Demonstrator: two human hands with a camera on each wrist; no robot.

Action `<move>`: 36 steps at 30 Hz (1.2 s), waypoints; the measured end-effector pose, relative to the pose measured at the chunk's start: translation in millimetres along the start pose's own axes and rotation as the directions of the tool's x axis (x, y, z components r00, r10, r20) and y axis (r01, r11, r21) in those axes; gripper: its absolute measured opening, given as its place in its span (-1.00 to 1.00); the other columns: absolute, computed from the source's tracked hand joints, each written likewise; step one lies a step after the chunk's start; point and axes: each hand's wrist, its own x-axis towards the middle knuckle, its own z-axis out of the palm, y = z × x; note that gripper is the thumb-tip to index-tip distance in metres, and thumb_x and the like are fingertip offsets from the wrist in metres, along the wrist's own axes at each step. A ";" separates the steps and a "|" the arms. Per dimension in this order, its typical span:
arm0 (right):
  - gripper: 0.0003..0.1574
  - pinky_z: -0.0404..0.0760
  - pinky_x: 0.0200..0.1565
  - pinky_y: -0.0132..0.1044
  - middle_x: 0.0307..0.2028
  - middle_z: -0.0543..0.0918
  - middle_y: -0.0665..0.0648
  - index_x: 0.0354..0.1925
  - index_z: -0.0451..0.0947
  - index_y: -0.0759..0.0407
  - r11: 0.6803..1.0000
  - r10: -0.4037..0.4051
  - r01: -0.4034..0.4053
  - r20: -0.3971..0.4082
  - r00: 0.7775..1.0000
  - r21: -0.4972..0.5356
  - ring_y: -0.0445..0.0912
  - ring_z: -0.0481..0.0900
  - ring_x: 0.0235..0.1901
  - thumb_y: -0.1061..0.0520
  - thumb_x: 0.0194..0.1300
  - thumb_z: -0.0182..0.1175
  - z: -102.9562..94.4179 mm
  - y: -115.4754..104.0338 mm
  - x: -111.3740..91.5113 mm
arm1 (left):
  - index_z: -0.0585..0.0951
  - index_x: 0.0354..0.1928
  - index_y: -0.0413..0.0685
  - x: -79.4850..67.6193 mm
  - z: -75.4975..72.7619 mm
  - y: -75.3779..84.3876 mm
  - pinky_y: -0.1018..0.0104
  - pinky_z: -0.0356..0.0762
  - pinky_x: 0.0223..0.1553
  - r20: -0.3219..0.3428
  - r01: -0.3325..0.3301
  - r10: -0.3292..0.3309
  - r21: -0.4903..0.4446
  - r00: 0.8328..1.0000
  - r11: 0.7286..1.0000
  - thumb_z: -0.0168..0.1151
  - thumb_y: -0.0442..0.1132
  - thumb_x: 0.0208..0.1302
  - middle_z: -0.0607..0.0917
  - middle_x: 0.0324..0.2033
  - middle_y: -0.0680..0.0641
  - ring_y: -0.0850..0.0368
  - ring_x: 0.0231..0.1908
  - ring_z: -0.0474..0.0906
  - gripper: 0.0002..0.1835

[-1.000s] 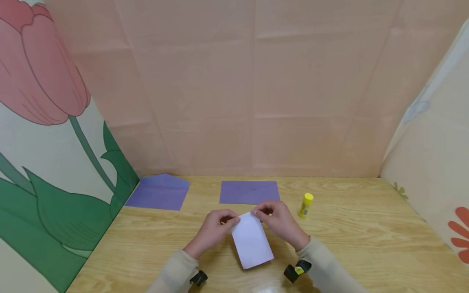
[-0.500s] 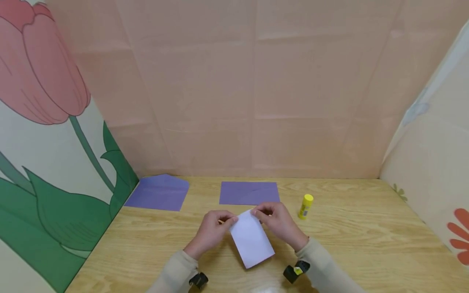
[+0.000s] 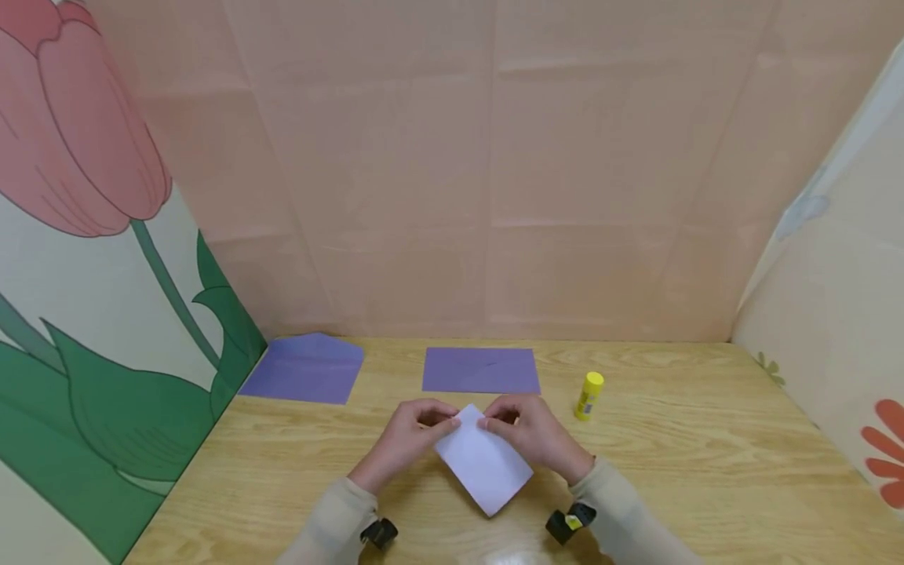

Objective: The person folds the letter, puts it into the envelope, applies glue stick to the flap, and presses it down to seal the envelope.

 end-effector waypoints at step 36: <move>-0.89 0.51 -0.37 -0.38 -0.41 0.63 -0.10 -0.31 0.69 0.05 0.993 0.004 0.017 0.182 0.983 -0.113 -0.23 0.48 -0.41 0.18 0.38 0.26 -6.3 5.0 -4.5 | 0.63 -0.25 -0.26 6.9 -9.5 -2.3 0.32 0.52 -0.25 -0.216 0.025 -0.031 -0.028 0.976 0.999 0.21 -0.33 0.40 0.67 -0.33 -0.11 0.15 -0.30 0.54 -0.89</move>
